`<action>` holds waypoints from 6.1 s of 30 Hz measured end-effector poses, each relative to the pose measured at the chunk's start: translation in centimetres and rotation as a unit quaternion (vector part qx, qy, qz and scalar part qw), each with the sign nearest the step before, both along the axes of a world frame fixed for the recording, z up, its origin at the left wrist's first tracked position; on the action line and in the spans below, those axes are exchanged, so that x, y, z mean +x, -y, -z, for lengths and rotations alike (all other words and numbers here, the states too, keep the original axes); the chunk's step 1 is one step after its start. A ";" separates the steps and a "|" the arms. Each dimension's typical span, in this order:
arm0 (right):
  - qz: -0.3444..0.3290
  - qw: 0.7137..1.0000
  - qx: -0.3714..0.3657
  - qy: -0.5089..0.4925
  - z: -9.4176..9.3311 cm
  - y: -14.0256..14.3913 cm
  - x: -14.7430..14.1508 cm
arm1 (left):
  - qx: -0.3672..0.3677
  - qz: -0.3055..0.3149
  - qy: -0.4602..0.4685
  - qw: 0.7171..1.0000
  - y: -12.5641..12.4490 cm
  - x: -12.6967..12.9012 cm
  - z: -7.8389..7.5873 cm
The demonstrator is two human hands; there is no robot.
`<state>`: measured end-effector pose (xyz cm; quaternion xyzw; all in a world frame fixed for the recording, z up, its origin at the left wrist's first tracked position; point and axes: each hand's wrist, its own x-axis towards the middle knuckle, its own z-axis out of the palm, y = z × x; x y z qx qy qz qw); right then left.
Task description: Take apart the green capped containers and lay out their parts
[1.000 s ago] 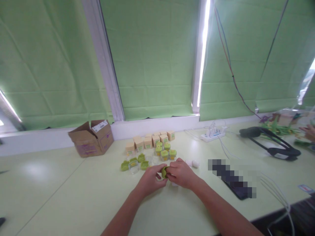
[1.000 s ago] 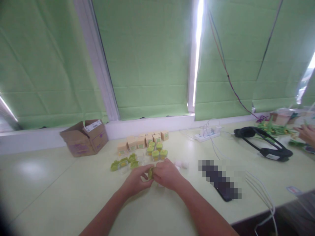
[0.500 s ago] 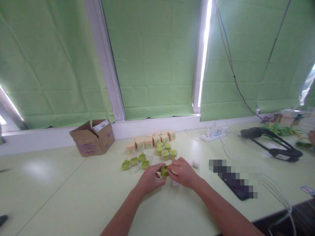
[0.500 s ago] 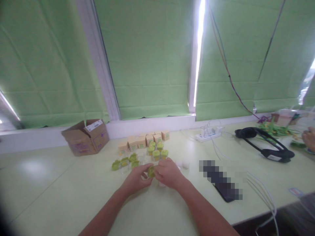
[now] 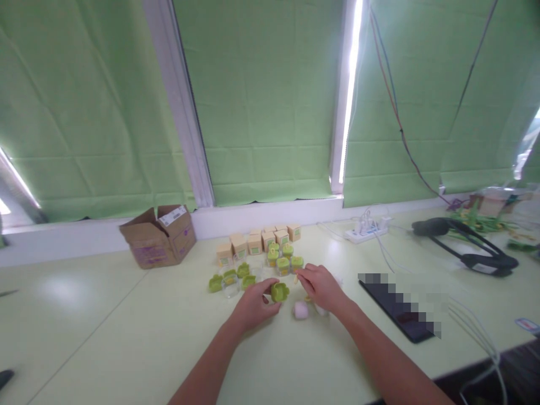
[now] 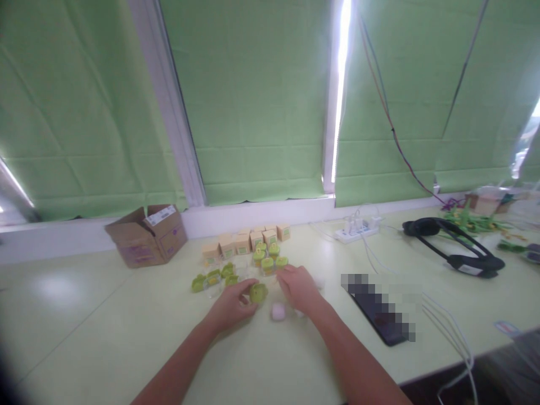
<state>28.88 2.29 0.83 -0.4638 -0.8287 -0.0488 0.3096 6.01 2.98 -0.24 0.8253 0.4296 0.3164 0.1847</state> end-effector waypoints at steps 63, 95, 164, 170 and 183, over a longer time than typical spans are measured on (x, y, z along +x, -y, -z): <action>0.157 0.975 -0.135 0.083 0.0 -0.1 0.7 | 0.070 -0.115 -0.321 0.937 0.7 -1.3 -2.8; 0.132 0.976 -0.155 0.079 -0.7 0.4 0.2 | 0.096 -0.190 -0.266 0.940 0.0 -1.6 -3.5; -0.091 0.988 -0.084 -0.089 -0.7 1.8 -2.5 | 0.006 -0.044 0.045 0.998 2.3 -0.1 -2.3; -0.126 0.981 -0.122 -0.079 -0.5 2.4 -2.8 | 0.039 -0.012 0.006 0.999 3.1 0.5 -1.8; -0.163 0.980 -0.083 -0.081 -0.7 2.4 -2.8 | -0.008 0.008 -0.007 1.000 3.5 0.7 -2.2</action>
